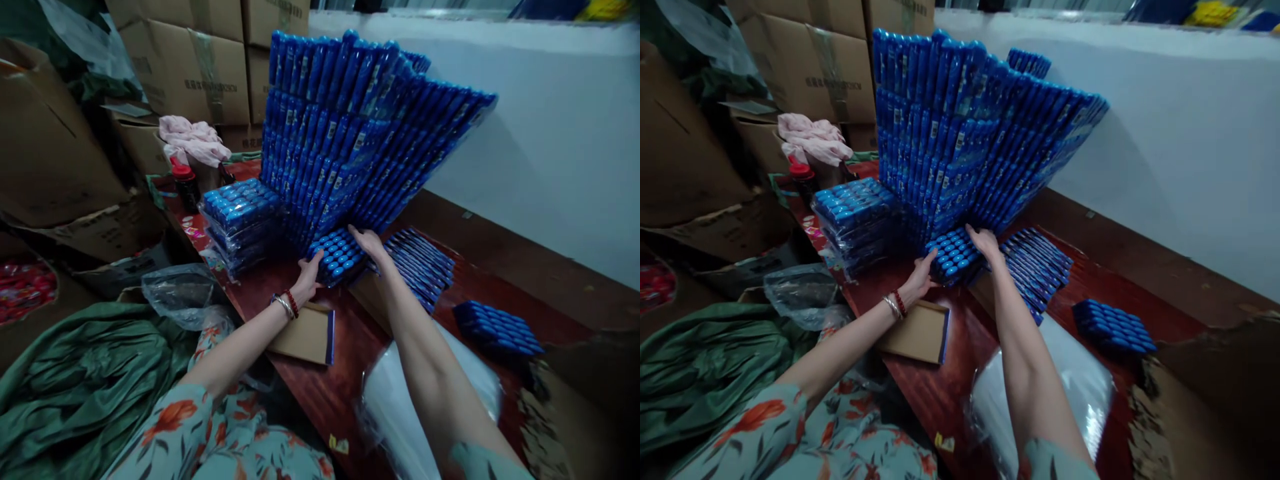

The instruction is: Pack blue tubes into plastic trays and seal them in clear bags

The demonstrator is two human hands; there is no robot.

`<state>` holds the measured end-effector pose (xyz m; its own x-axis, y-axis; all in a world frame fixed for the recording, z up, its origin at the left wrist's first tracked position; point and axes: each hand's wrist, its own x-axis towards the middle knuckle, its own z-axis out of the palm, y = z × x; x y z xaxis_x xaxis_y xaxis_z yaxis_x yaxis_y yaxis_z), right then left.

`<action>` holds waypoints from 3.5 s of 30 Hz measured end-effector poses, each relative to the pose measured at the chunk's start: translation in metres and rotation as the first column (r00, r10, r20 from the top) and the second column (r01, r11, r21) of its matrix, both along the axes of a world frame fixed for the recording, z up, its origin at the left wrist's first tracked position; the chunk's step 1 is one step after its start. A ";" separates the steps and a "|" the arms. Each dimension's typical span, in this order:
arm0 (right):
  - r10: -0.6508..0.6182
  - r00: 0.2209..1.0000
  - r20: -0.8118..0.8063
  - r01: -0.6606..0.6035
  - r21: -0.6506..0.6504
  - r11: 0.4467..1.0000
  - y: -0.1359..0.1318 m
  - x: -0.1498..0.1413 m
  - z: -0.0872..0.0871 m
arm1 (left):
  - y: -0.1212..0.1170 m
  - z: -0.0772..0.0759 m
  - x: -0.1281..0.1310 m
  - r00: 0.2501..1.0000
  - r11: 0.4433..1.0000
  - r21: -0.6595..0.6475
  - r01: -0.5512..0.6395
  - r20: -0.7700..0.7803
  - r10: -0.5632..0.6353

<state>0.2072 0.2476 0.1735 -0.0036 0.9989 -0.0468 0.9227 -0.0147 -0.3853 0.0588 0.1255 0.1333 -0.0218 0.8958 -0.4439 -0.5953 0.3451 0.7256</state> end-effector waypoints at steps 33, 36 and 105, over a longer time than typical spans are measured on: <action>-0.161 0.956 -0.245 0.208 0.181 0.961 -0.234 -0.056 -0.095 | -0.151 -0.073 -0.054 0.676 0.978 0.208 -0.019 -0.718 0.165; 0.055 0.923 -0.381 0.006 0.155 0.988 -0.229 -0.049 -0.101 | -0.147 -0.073 -0.057 0.701 0.974 0.218 0.057 -0.704 0.116; 0.175 0.984 -0.028 -0.170 0.131 0.977 -0.229 -0.091 -0.081 | -0.040 -0.055 -0.282 0.061 0.717 0.466 -0.519 -0.816 0.574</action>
